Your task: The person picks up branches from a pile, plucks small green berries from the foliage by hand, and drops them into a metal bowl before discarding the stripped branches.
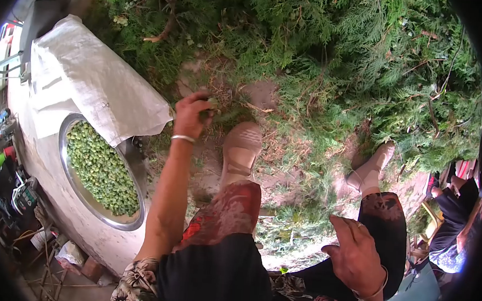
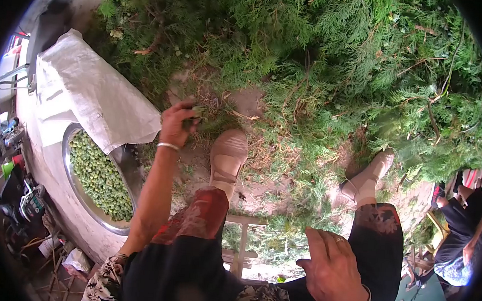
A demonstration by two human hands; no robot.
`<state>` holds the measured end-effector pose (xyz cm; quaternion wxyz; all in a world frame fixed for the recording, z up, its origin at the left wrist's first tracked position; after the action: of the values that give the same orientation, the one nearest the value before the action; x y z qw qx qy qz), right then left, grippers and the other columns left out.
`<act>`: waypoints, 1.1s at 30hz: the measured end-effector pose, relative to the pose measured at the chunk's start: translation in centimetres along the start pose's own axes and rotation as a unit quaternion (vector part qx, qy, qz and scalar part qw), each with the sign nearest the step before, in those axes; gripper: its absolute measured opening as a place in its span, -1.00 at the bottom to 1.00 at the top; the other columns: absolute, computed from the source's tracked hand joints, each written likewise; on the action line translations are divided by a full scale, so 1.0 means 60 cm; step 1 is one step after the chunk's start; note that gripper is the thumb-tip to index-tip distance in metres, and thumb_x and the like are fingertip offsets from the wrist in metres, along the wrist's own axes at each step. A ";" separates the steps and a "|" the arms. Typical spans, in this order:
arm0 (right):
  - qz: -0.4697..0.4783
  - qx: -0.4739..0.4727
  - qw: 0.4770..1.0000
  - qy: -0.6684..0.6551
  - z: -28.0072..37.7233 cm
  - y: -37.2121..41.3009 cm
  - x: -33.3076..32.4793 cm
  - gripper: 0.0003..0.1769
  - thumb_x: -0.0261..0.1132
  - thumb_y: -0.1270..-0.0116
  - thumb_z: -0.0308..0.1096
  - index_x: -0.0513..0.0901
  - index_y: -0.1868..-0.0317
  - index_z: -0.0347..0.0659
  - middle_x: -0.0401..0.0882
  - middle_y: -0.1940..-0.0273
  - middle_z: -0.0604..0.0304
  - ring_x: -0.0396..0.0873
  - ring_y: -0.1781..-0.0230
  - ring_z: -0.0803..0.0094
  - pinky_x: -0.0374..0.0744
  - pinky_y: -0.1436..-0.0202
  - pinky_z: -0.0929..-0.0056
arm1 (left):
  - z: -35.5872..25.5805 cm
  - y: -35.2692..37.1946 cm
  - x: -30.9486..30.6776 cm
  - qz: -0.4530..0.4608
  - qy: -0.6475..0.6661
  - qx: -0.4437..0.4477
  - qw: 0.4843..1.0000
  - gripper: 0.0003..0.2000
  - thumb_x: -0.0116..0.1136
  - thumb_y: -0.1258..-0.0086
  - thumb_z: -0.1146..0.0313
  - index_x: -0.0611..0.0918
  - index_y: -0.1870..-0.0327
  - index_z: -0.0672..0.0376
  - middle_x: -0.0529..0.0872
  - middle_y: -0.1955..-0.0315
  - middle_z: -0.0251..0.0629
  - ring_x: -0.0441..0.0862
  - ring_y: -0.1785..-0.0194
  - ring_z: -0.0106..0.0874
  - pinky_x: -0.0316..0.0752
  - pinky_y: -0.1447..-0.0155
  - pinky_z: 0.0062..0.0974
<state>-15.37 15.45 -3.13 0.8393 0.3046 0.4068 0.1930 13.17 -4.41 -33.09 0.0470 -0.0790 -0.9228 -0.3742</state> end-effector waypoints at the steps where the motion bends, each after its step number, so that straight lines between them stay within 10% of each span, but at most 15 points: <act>1: 0.000 0.000 1.000 -0.001 0.002 0.001 0.000 -0.44 0.36 -0.07 -0.44 0.43 -0.10 -0.45 0.53 0.09 -0.22 0.49 0.09 -0.13 0.47 -0.02 0.10 | -0.007 0.015 -0.016 0.049 0.173 -0.048 0.983 -0.86 0.31 -0.13 0.46 0.60 0.34 0.23 0.66 0.44 -0.26 0.60 0.43 -0.43 0.45 0.45 -0.49; 5: 0.009 -0.001 1.000 0.008 0.007 0.002 0.001 -0.43 0.36 -0.08 -0.43 0.43 -0.10 -0.44 0.53 0.08 -0.21 0.48 0.09 -0.13 0.46 -0.03 0.12 | -0.004 0.045 -0.036 -0.046 0.244 -0.070 0.966 -0.84 0.32 -0.10 0.50 0.61 0.32 0.26 0.63 0.54 -0.29 0.59 0.51 -0.47 0.40 0.54 -0.58; 10: 0.013 0.008 1.000 0.004 0.010 -0.002 -0.002 -0.43 0.36 -0.07 -0.42 0.43 -0.10 -0.44 0.53 0.08 -0.21 0.48 0.09 -0.13 0.46 -0.02 0.11 | 0.062 0.002 -0.012 -0.164 -0.254 0.066 0.951 -0.80 0.37 -0.10 0.39 0.61 0.36 0.28 0.67 0.53 -0.18 0.63 0.47 -0.30 0.45 0.43 -0.36; 13: 0.008 0.005 1.000 0.002 0.009 -0.003 0.000 -0.43 0.37 -0.06 -0.43 0.42 -0.09 -0.44 0.53 0.09 -0.21 0.49 0.10 -0.13 0.46 -0.01 0.11 | 0.109 -0.024 0.016 -0.227 -0.367 0.260 0.864 -0.77 0.36 -0.09 0.39 0.61 0.35 0.35 0.66 0.54 -0.01 0.60 0.55 -0.15 0.47 0.38 -0.27; 16: 0.007 -0.004 1.000 0.000 0.009 -0.004 0.002 -0.43 0.37 -0.06 -0.44 0.42 -0.10 -0.44 0.53 0.09 -0.21 0.49 0.11 -0.13 0.46 -0.01 0.11 | 0.086 0.003 0.060 -0.228 -0.425 0.209 0.851 -0.79 0.29 -0.11 0.43 0.60 0.33 0.40 0.63 0.54 0.11 0.58 0.53 -0.06 0.48 0.34 -0.26; 20: 0.011 -0.006 1.000 0.003 0.007 -0.002 0.004 -0.43 0.37 -0.05 -0.45 0.42 -0.10 -0.44 0.53 0.09 -0.21 0.49 0.10 -0.13 0.46 -0.01 0.11 | 0.077 -0.003 0.034 -0.188 -0.426 0.208 0.860 -0.80 0.24 -0.11 0.44 0.60 0.27 0.34 0.65 0.54 0.02 0.62 0.49 -0.13 0.50 0.37 -0.27; 22: 0.010 -0.005 1.000 0.006 0.006 -0.001 0.003 -0.43 0.37 -0.05 -0.45 0.42 -0.10 -0.44 0.53 0.09 -0.20 0.49 0.10 -0.13 0.46 -0.02 0.11 | 0.049 0.008 0.014 -0.093 -0.027 -0.050 0.994 -0.78 0.22 -0.12 0.47 0.58 0.20 0.26 0.68 0.47 -0.08 0.65 0.42 -0.21 0.52 0.42 -0.31; 28: 0.019 0.000 1.000 0.003 0.006 0.000 0.002 -0.42 0.38 -0.04 -0.44 0.43 -0.10 -0.43 0.53 0.07 -0.21 0.48 0.09 -0.13 0.46 -0.03 0.10 | 0.047 0.062 -0.072 0.062 0.287 -0.102 0.951 -0.73 0.11 -0.22 0.54 0.52 0.03 0.25 0.64 0.29 -0.15 0.60 0.37 -0.36 0.45 0.51 -0.51; 33: 0.018 0.008 1.000 0.000 0.006 -0.001 0.002 -0.42 0.38 -0.04 -0.44 0.43 -0.10 -0.44 0.53 0.07 -0.21 0.49 0.09 -0.14 0.46 -0.03 0.10 | 0.026 0.014 -0.005 -0.053 0.030 -0.028 0.998 -0.81 0.19 -0.21 0.50 0.61 0.15 0.28 0.68 0.42 -0.15 0.61 0.40 -0.39 0.44 0.49 -0.48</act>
<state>-15.01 15.34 -3.03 0.8330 0.3188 0.4034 0.2046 13.58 -2.76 -33.66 0.0525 -0.0205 -0.9130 -0.4041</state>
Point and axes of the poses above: each hand's wrist, its own y-axis away from the middle knuckle, its own x-axis out of the palm, z = x × y, the point moved 1 cm from there along -y, towards the middle knuckle
